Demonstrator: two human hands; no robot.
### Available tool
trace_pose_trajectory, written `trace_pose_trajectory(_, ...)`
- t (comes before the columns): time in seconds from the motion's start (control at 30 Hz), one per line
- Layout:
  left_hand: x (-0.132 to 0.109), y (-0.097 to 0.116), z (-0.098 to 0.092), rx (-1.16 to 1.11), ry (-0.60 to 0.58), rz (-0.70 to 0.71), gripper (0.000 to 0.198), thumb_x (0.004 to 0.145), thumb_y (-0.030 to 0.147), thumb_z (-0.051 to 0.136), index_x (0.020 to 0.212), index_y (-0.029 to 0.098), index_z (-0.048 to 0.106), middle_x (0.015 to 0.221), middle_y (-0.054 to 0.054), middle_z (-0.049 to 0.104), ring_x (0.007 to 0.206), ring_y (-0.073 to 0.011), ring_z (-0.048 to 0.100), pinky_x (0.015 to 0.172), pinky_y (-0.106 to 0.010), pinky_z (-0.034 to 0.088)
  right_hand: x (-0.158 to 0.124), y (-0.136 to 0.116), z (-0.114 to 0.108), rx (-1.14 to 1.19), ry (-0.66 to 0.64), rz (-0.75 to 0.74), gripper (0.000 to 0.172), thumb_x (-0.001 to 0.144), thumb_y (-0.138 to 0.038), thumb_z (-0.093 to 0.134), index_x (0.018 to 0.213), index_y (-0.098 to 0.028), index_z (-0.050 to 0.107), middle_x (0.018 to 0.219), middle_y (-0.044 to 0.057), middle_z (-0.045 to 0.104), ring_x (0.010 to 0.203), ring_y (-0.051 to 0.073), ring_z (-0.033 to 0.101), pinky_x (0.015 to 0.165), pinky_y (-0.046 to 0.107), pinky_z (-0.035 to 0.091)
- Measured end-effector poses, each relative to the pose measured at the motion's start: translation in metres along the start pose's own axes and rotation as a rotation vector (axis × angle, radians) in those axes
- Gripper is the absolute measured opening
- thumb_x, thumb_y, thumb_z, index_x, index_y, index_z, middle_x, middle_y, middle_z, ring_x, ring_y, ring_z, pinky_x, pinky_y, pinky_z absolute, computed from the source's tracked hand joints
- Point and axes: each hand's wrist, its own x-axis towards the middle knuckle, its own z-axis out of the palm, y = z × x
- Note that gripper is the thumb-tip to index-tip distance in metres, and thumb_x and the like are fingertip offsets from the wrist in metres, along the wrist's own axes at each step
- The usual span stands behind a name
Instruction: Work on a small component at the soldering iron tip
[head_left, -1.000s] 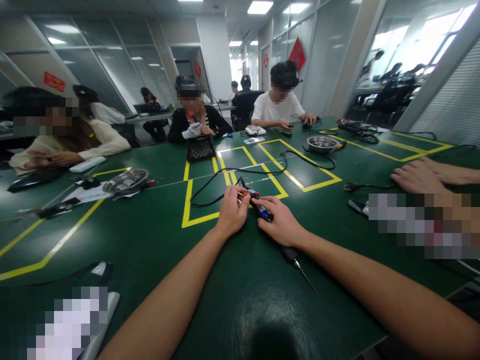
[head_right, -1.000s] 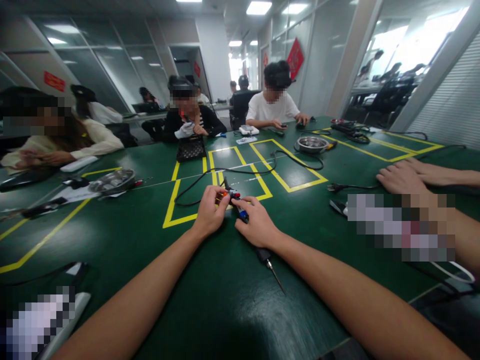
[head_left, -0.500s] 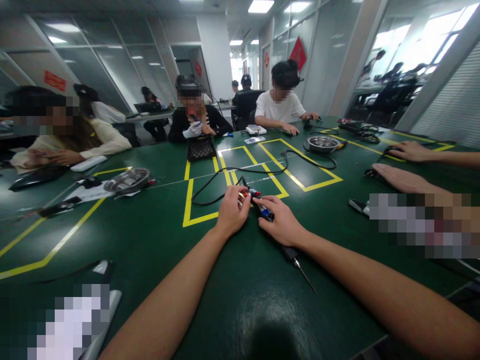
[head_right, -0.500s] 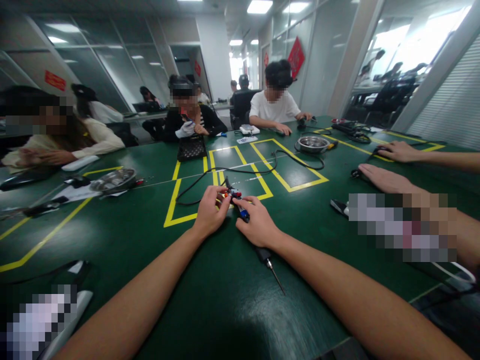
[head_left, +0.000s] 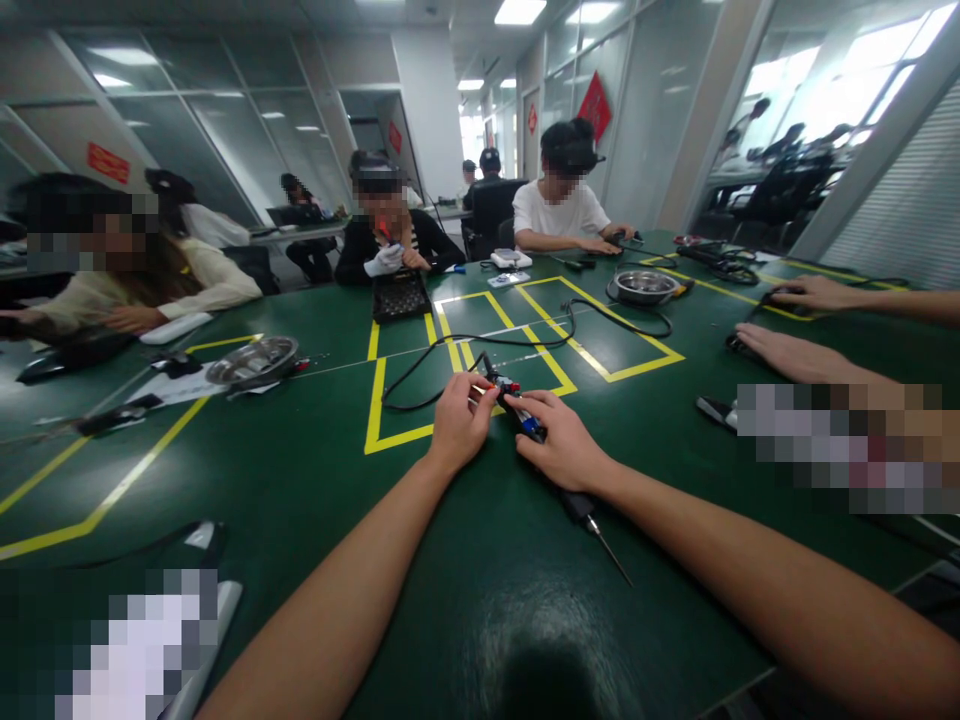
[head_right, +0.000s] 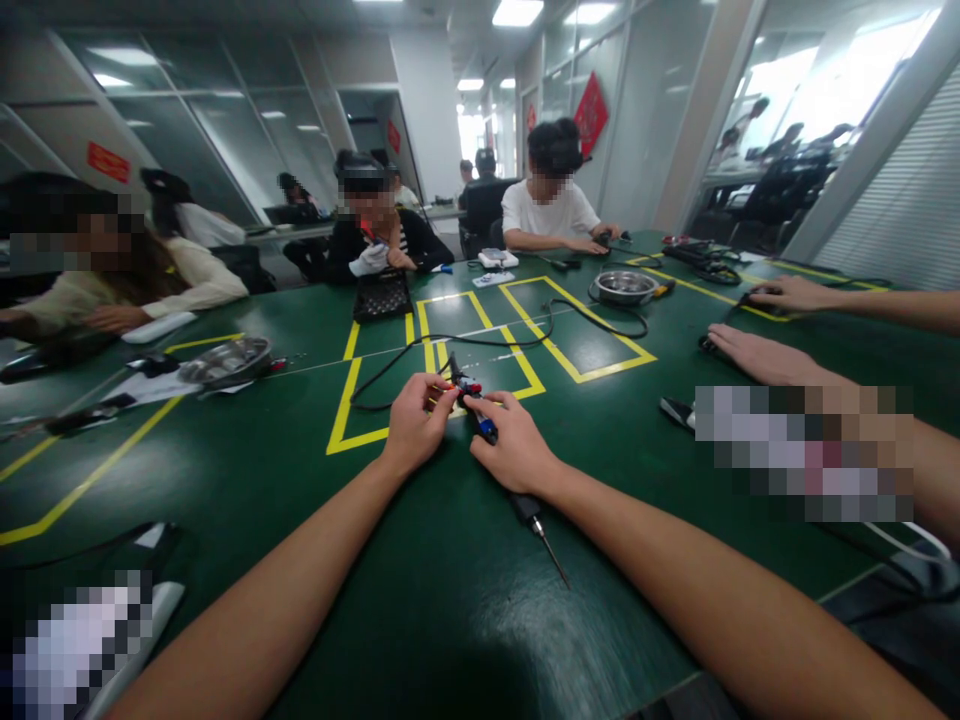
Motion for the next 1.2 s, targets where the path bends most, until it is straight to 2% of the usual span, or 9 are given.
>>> trace_pose_trajectory(0.3,0.0018,0.0039,-0.0024,0.066,0.007,0.072,0.011,0.096,0.029,0.057,0.096,0.019,0.061,0.093,-0.004,0.061,0.074,-0.0142,0.059,0.072,-0.029,0.05,0.0002,0.0012,0.0006,-0.002,0.001,0.001,0.062,0.08,-0.014,0.065,0.141,-0.016,0.06,0.138,0.014,0.056,0.129,0.027,0.054,0.115,0.043,0.041)
trace_pose_trajectory(0.7,-0.0002,-0.0003,0.001,0.09,-0.026,0.095,0.011,0.095,0.03,0.058,0.093,0.02,0.059,0.089,-0.003,0.059,0.071,-0.0142,0.057,0.069,-0.029,0.049,0.0,0.0026,0.0025,0.004,0.025,-0.011,0.062,0.078,-0.015,0.066,0.14,-0.018,0.061,0.136,0.013,0.057,0.127,0.027,0.057,0.114,0.044,0.042)
trace_pose_trajectory(0.97,-0.0003,0.0012,-0.0003,0.106,-0.077,0.084,0.01,0.098,0.029,0.051,0.096,0.02,0.055,0.097,-0.005,0.056,0.082,-0.0167,0.057,0.073,-0.031,0.05,0.0001,0.0034,0.0031,0.002,0.026,-0.005,0.063,0.077,-0.015,0.066,0.14,-0.018,0.062,0.138,0.013,0.057,0.127,0.026,0.056,0.114,0.043,0.041)
trace_pose_trajectory(1.2,0.0008,0.0051,-0.0016,0.098,-0.066,0.085,0.011,0.099,0.027,0.048,0.096,0.021,0.057,0.097,-0.006,0.057,0.088,-0.0187,0.057,0.078,-0.032,0.049,-0.0001,-0.0014,0.0012,0.004,0.02,0.021,0.063,0.076,-0.014,0.066,0.139,-0.017,0.062,0.137,0.014,0.057,0.126,0.026,0.057,0.114,0.043,0.041)
